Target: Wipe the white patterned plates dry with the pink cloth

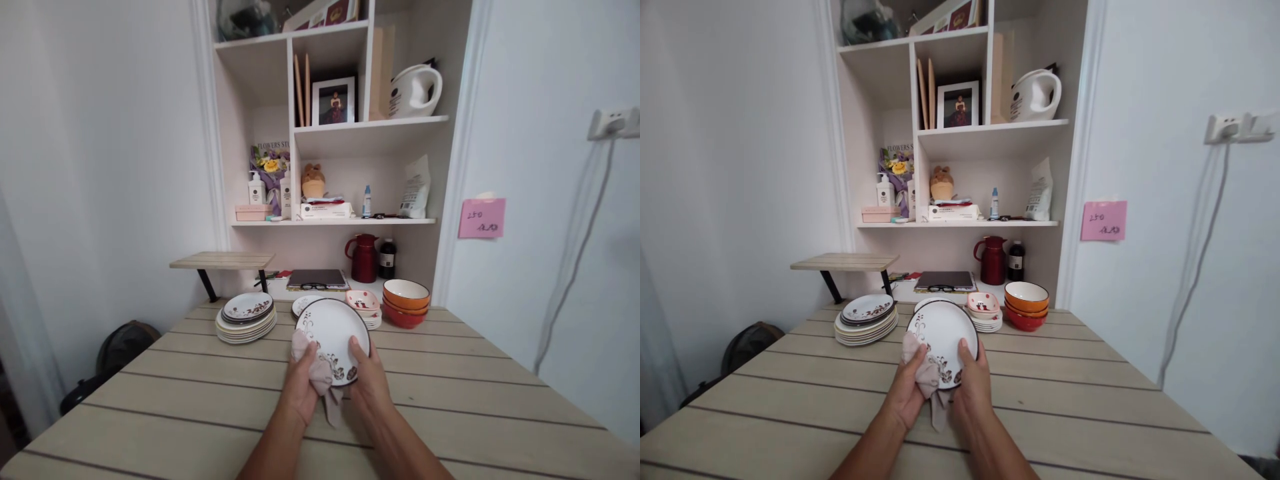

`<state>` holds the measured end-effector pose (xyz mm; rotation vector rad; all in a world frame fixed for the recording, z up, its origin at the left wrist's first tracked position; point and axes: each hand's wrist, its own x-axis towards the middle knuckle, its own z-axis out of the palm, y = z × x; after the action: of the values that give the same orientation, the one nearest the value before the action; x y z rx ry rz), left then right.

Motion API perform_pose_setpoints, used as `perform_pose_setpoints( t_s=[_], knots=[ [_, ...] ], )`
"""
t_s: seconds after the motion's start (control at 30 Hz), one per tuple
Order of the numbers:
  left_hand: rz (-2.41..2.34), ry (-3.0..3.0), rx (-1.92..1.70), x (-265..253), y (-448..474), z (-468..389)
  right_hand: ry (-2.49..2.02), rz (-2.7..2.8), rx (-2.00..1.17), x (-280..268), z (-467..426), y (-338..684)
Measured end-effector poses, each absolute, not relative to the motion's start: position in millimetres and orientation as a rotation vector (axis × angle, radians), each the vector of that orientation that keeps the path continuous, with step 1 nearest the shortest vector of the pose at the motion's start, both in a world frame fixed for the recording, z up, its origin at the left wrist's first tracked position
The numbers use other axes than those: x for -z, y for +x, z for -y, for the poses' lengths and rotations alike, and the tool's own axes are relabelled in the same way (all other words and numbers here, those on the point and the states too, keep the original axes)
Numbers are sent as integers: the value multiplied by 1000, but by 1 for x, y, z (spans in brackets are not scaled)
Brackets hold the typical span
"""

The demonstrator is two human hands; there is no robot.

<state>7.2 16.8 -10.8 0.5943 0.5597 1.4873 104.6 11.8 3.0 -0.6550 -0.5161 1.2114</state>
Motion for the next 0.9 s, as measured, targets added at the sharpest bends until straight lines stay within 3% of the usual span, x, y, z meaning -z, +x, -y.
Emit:
perform_pose_setpoints(
  t_s=[0.2,0.4,0.63,0.9],
  knots=[
    [-666,651,-1632,2,-8,-16,-678,773,-1371,-19,-7,125],
    [-705,882,-1532,-2,-12,-11,-834,931,-1178,-26,-4,146],
    [-689,903,-1462,-3,-18,-9,-918,1090,-1359,-32,3,148],
    [-663,843,-1415,2,-16,-12,-864,965,-1314,-22,-2,143]
  ],
)
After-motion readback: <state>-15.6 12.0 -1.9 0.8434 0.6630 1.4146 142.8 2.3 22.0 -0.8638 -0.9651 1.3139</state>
